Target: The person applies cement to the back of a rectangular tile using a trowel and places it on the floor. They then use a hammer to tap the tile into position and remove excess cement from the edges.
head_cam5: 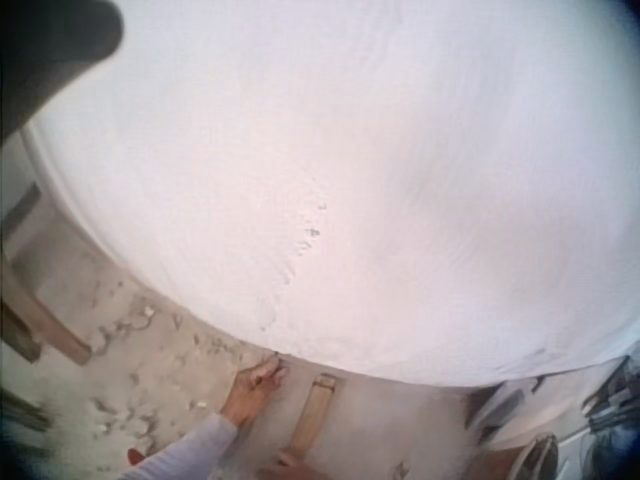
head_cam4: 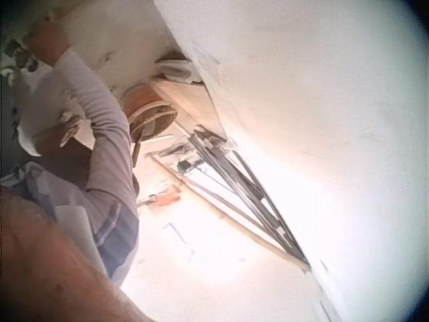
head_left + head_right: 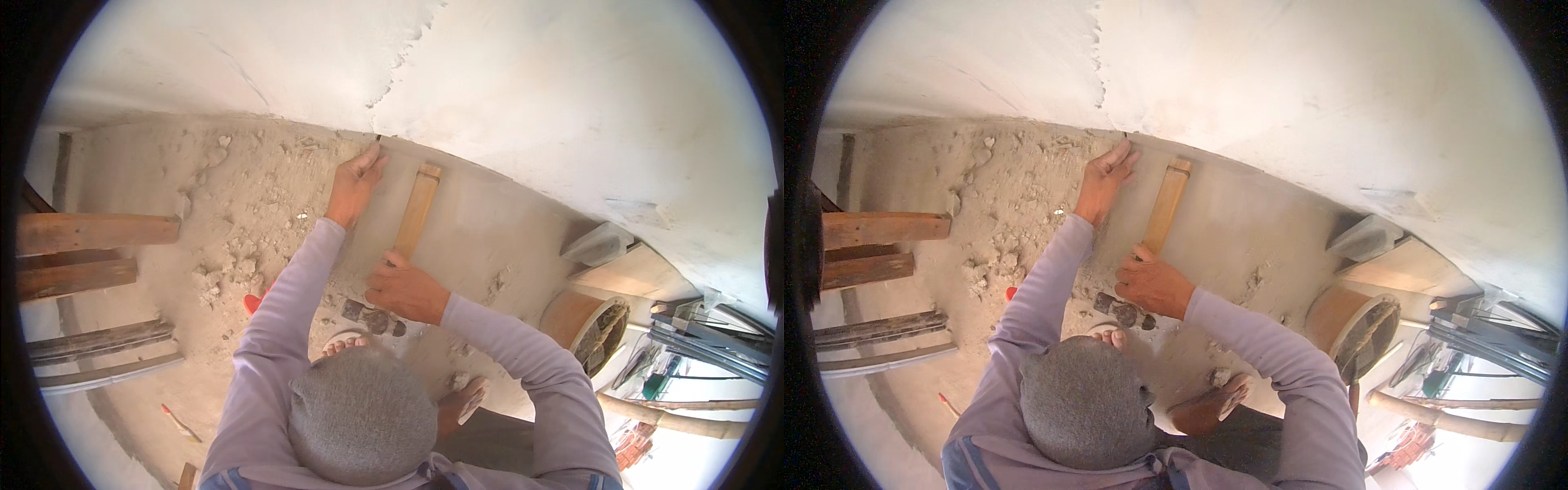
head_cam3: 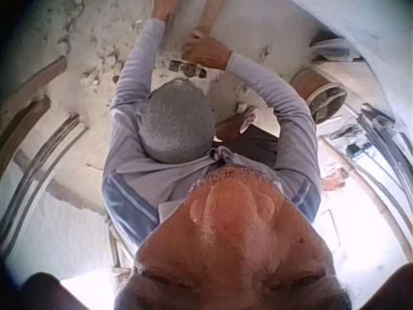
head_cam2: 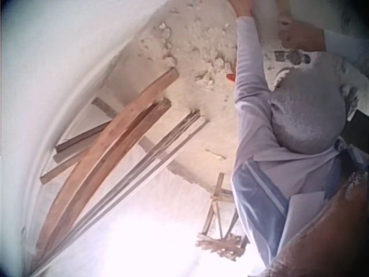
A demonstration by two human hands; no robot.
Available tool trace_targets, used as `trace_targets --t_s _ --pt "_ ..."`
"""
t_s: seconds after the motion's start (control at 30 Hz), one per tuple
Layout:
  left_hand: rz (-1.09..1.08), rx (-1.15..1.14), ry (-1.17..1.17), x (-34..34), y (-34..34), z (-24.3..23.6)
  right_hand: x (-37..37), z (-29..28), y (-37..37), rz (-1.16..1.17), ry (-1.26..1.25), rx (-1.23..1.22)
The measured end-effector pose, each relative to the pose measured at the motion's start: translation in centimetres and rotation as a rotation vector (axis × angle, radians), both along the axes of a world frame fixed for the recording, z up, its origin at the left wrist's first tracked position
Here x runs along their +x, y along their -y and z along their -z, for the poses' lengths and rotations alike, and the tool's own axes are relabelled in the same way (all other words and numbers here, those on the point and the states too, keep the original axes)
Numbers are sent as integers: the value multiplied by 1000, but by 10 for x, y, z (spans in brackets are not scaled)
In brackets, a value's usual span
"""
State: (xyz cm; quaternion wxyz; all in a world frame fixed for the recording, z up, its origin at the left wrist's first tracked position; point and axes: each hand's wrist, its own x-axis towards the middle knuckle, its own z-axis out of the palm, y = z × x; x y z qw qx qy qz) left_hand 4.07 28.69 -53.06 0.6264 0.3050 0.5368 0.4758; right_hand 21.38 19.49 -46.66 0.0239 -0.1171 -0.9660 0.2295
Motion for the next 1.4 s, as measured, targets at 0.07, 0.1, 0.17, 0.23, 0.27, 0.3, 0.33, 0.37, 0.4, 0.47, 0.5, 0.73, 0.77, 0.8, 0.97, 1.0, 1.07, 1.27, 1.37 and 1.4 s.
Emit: trace_targets --t_s 0.07,0.1,0.17,0.23,0.27,0.3,0.33,0.37,0.4,0.47,0.5,0.73,0.77,0.8,0.97,1.0,1.07,1.27,1.37,1.4 --pt "2 1 16 -1 -1 1 -1 1 -3 1 19 6" --pt "2 -1 23 -1 -1 0 -2 1 -5 -5 45 14" --pt "28 -16 1 -2 -3 -2 -2 2 -5 -20 82 23" --pt "30 8 -14 -5 -3 1 -3 3 -5 -40 98 29" --pt "19 39 -16 -4 -1 10 -2 5 -6 -43 85 36" --pt "8 67 -22 -4 0 15 -2 6 -6 -47 69 41" --pt "-1 80 -17 -4 1 19 -2 7 -7 -50 52 45" --pt "-11 94 -13 -3 1 24 -1 8 -7 -45 50 30" --pt "-17 104 -5 -1 1 23 0 8 -7 -37 52 12" --pt "-21 85 3 -1 2 22 1 8 -7 -34 54 -12" --pt "-24 75 4 -1 2 19 0 6 -8 -40 51 -18" --pt "-34 89 -13 -1 1 17 1 2 -11 -26 106 -6" --pt "-47 108 -17 0 2 18 1 0 -10 -11 89 -13" --pt "-62 133 -13 3 2 18 3 -3 -10 4 78 -16" --pt "-283 115 -95 22 4 11 17 -21 -4 -10 153 44" --pt "-341 74 -96 27 3 5 19 -29 -4 -19 181 33" --pt "-412 57 -59 32 0 -8 22 -43 -5 -36 236 30" --pt "-485 144 -187 38 -5 -18 29 -56 -1 -51 301 60" --pt "-479 177 -328 41 -4 -18 34 -57 0 -19 275 23" --pt "-474 177 -382 40 -5 -20 34 -57 -1 -1 229 11"
